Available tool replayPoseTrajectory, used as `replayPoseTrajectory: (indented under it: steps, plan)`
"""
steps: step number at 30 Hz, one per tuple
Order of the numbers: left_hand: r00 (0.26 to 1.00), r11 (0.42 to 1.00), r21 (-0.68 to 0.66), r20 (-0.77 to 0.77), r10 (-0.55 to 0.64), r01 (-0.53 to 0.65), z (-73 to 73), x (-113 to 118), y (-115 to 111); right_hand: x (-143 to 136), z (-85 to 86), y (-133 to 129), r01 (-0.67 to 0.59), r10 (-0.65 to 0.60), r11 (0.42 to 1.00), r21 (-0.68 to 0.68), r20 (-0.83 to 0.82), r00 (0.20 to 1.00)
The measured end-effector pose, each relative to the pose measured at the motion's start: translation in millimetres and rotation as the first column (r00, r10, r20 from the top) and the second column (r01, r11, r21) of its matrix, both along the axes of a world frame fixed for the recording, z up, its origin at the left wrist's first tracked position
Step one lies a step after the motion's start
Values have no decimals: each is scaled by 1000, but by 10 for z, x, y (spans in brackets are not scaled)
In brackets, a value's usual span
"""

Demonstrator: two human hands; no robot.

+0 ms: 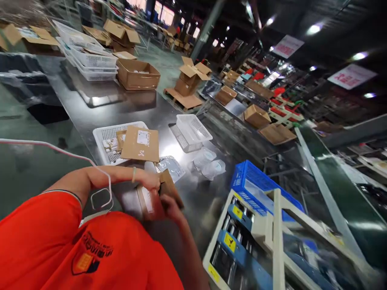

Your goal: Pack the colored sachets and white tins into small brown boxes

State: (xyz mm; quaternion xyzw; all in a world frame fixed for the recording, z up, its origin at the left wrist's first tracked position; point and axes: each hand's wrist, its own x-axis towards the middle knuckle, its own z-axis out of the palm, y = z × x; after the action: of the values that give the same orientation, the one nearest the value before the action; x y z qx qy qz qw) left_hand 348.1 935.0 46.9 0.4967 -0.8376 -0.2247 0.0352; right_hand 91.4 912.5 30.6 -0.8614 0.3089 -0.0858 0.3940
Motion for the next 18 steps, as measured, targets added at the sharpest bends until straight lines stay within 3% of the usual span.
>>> replayPoseTrajectory:
  steps: [2,5,6,8,10,13,15,18]
  plan:
    - [1000,1000,4,16,-8,8,12,-30,-20,-97,211,-144,111,-111,994,3,101,989]
    - [998,998,-33,36,60,-59,-22,-79,-1,-75,374,-303,355,-353,901,-250,55,934]
    - [993,992,-54,38,115,-113,-44,-81,28,-20,367,-305,349,-382,884,-312,-51,923]
    - [966,963,-98,41,256,-252,-99,-66,115,147,264,-194,219,-317,925,-312,-311,896]
    - [907,900,-132,21,421,-415,-162,-46,214,336,87,36,78,-203,961,-265,-487,849]
    - [788,775,-139,-84,611,-616,-243,-42,323,461,-154,335,48,-243,933,-357,-527,815]
    - [693,685,-117,-198,693,-719,-283,-51,377,344,-229,344,119,-310,912,-392,-472,825]
    - [515,523,-72,-326,792,-849,-375,-71,494,-70,-274,149,345,-428,884,-315,-248,869]
